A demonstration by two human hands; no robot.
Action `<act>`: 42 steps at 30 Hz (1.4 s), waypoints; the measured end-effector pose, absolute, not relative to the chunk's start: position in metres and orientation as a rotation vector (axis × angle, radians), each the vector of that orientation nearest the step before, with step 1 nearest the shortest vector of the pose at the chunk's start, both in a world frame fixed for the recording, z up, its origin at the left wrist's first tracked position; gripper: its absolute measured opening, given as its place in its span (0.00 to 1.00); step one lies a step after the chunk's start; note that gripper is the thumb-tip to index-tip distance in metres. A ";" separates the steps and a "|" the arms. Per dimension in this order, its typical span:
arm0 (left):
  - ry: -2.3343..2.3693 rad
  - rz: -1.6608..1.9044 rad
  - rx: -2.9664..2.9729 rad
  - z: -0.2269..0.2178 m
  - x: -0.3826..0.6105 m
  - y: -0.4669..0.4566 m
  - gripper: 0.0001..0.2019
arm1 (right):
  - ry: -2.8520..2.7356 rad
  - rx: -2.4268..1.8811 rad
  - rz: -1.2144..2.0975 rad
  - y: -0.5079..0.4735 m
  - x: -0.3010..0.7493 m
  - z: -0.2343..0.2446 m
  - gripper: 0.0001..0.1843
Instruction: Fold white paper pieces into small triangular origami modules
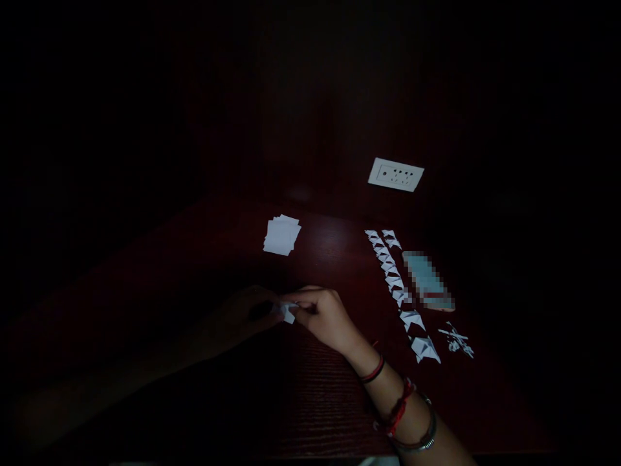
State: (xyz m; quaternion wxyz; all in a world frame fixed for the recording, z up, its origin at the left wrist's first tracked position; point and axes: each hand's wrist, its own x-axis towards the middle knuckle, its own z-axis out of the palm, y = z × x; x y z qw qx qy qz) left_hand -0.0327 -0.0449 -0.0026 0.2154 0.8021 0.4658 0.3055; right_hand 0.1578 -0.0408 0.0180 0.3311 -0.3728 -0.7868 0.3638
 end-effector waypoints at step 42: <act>1.188 1.167 2.566 0.011 -0.030 -0.051 0.08 | -2.016 -0.983 0.585 -0.052 0.151 0.029 0.08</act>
